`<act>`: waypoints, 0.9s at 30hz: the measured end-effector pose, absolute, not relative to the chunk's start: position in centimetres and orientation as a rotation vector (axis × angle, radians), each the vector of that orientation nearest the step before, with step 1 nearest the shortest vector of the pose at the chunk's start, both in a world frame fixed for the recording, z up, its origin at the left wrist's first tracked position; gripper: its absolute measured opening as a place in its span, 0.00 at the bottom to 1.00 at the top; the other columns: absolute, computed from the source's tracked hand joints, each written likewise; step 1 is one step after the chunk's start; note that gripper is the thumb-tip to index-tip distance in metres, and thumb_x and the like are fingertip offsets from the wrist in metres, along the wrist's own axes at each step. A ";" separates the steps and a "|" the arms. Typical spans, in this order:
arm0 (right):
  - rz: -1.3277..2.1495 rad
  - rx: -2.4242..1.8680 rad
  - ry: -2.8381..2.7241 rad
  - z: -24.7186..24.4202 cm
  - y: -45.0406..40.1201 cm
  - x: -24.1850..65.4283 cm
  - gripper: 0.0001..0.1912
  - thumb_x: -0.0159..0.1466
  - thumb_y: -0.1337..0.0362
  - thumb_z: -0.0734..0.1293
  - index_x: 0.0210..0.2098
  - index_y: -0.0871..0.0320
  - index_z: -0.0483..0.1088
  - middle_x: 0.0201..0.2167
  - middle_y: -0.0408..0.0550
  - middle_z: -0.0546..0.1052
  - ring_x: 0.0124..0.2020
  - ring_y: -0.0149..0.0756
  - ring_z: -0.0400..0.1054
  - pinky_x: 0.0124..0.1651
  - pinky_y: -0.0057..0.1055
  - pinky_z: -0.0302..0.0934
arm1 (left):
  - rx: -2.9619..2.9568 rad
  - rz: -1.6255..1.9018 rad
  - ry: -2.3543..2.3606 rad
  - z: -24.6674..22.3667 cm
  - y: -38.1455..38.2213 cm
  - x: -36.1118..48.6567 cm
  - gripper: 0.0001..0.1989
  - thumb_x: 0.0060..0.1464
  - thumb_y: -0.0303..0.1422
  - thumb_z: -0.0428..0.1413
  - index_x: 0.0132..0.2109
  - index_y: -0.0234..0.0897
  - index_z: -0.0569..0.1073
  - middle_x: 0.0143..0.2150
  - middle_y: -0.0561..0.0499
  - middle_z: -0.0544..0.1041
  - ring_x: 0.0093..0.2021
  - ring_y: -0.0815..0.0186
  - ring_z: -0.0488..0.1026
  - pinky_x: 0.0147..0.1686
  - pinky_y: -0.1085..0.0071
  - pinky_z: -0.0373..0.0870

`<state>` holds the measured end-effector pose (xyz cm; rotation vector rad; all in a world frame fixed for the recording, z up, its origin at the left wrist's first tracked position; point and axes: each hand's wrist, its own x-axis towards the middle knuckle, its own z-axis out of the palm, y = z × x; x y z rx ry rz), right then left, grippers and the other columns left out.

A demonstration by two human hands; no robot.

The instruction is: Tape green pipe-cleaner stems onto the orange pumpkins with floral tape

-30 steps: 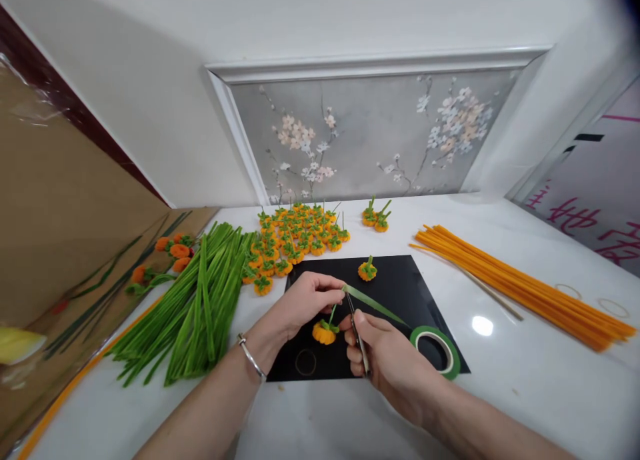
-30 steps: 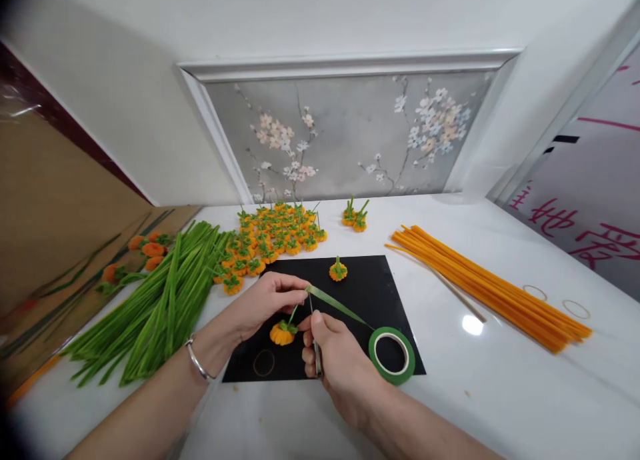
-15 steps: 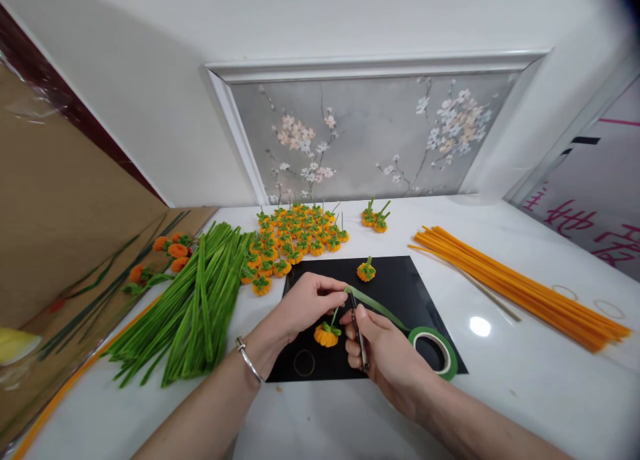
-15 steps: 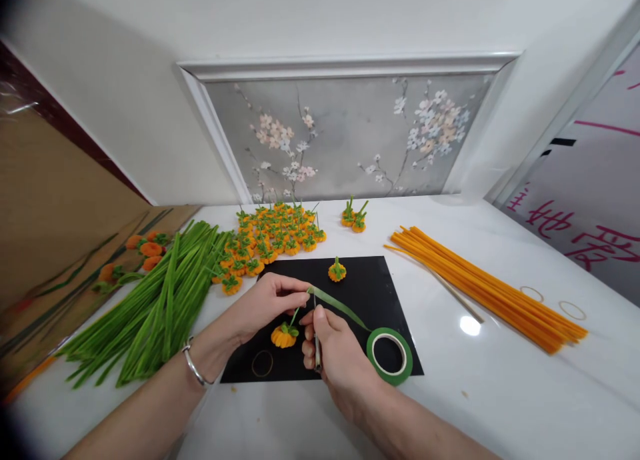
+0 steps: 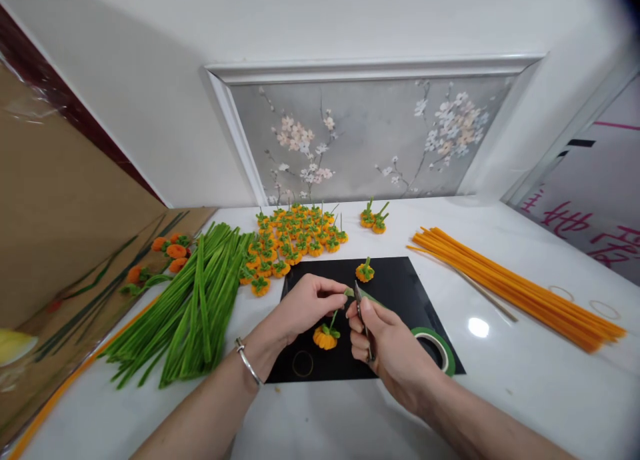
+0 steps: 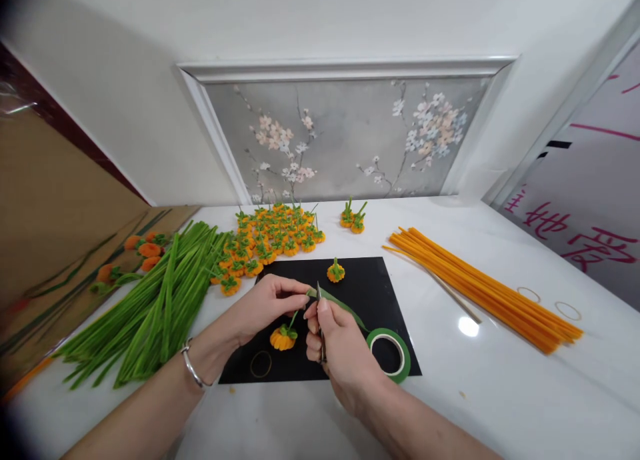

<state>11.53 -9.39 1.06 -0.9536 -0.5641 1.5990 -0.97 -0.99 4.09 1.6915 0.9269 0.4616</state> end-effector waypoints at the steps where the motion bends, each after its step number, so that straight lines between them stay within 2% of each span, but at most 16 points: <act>1: 1.544 -1.002 -0.646 1.5 -9.3 12.2 0.21 0.60 0.45 0.62 0.31 0.58 0.62 0.22 0.37 0.56 0.18 0.23 0.47 0.21 0.25 0.41 | 1.679 0.470 0.944 4.0 -0.9 -1.0 0.12 0.48 0.31 0.55 0.39 0.35 0.80 0.29 0.51 0.78 0.28 0.70 0.66 0.29 0.75 0.60; 3: 1.308 -1.164 -0.967 2.4 -9.1 14.3 0.20 0.64 0.46 0.56 0.40 0.57 0.63 0.23 0.39 0.62 0.19 0.28 0.54 0.23 0.27 0.47 | 1.632 0.496 1.004 3.9 -0.7 -1.1 0.13 0.47 0.32 0.57 0.40 0.34 0.80 0.30 0.50 0.77 0.28 0.70 0.66 0.29 0.74 0.60; 5: 0.830 -1.549 -1.330 2.8 -8.5 17.2 0.17 0.66 0.53 0.56 0.50 0.56 0.59 0.26 0.43 0.69 0.23 0.33 0.61 0.28 0.30 0.53 | 1.577 0.527 1.055 3.7 -0.6 -1.2 0.14 0.46 0.33 0.59 0.41 0.34 0.80 0.29 0.50 0.76 0.27 0.71 0.65 0.29 0.74 0.61; 7: 0.305 -2.024 -1.545 2.5 -7.8 19.9 0.13 0.65 0.58 0.58 0.45 0.59 0.63 0.26 0.48 0.71 0.26 0.39 0.65 0.29 0.32 0.51 | 1.543 0.547 1.047 3.6 -0.6 -1.3 0.15 0.46 0.34 0.60 0.42 0.34 0.79 0.28 0.51 0.74 0.26 0.72 0.64 0.28 0.74 0.61; 9: 0.096 -2.329 -1.713 1.7 -7.2 21.7 0.10 0.65 0.60 0.58 0.38 0.60 0.66 0.26 0.51 0.73 0.29 0.44 0.68 0.28 0.32 0.49 | 1.512 0.560 1.011 3.5 -0.7 -1.2 0.16 0.46 0.35 0.60 0.43 0.34 0.79 0.27 0.52 0.73 0.25 0.73 0.62 0.27 0.74 0.60; 11: -0.008 -2.371 -1.833 0.8 -6.6 22.3 0.09 0.65 0.62 0.59 0.34 0.59 0.67 0.33 0.54 0.74 0.36 0.45 0.69 0.28 0.31 0.49 | 1.486 0.573 0.980 3.6 -0.9 -1.1 0.16 0.47 0.36 0.60 0.44 0.35 0.79 0.27 0.52 0.73 0.26 0.74 0.63 0.28 0.75 0.61; 13: -0.023 -2.363 -1.866 0.1 -6.4 22.3 0.08 0.65 0.61 0.60 0.34 0.59 0.67 0.36 0.54 0.73 0.38 0.44 0.69 0.27 0.30 0.48 | 1.480 0.587 0.961 3.7 -1.1 -1.0 0.15 0.47 0.36 0.61 0.43 0.36 0.79 0.31 0.51 0.75 0.28 0.73 0.65 0.30 0.75 0.62; 17: 0.038 -2.353 -1.843 -0.4 -6.4 22.3 0.10 0.63 0.57 0.62 0.34 0.58 0.68 0.33 0.52 0.73 0.35 0.44 0.69 0.25 0.31 0.45 | 1.543 0.592 0.942 3.9 -1.2 -0.9 0.15 0.49 0.35 0.59 0.45 0.37 0.78 0.35 0.50 0.76 0.31 0.72 0.67 0.33 0.74 0.63; 20: 0.028 -2.251 -1.776 0.0 -6.5 22.5 0.11 0.59 0.55 0.66 0.34 0.57 0.71 0.35 0.53 0.73 0.36 0.45 0.69 0.27 0.32 0.50 | 1.581 0.593 0.939 4.2 -1.4 -0.9 0.15 0.50 0.34 0.58 0.44 0.36 0.78 0.34 0.50 0.76 0.32 0.71 0.68 0.34 0.73 0.64; 22: 0.073 -2.041 -1.694 0.7 -6.7 21.9 0.12 0.58 0.56 0.67 0.37 0.56 0.71 0.39 0.52 0.73 0.37 0.43 0.68 0.33 0.33 0.56 | 1.593 0.594 0.942 4.3 -1.6 -0.7 0.14 0.50 0.34 0.58 0.44 0.35 0.79 0.35 0.49 0.76 0.32 0.70 0.68 0.34 0.73 0.64; 24: 0.289 -1.741 -1.599 1.7 -7.0 20.7 0.13 0.60 0.57 0.65 0.42 0.55 0.70 0.40 0.50 0.73 0.37 0.39 0.68 0.38 0.34 0.59 | 1.610 0.590 0.931 4.5 -1.9 -0.5 0.13 0.50 0.33 0.57 0.43 0.36 0.79 0.34 0.50 0.76 0.32 0.71 0.69 0.34 0.73 0.64; 26: 0.619 -1.486 -1.517 2.4 -7.4 19.1 0.13 0.62 0.57 0.62 0.43 0.55 0.69 0.38 0.49 0.74 0.35 0.37 0.68 0.37 0.32 0.60 | 1.636 0.589 0.908 4.6 -2.1 -0.3 0.12 0.51 0.32 0.56 0.42 0.37 0.79 0.34 0.51 0.76 0.32 0.71 0.69 0.35 0.74 0.64; 27: 0.700 -1.437 -1.473 2.6 -7.6 18.4 0.12 0.62 0.57 0.63 0.41 0.56 0.69 0.36 0.48 0.74 0.34 0.36 0.67 0.36 0.31 0.60 | 1.654 0.588 0.899 4.6 -2.2 -0.2 0.11 0.51 0.31 0.56 0.42 0.37 0.80 0.34 0.51 0.76 0.33 0.70 0.68 0.35 0.73 0.63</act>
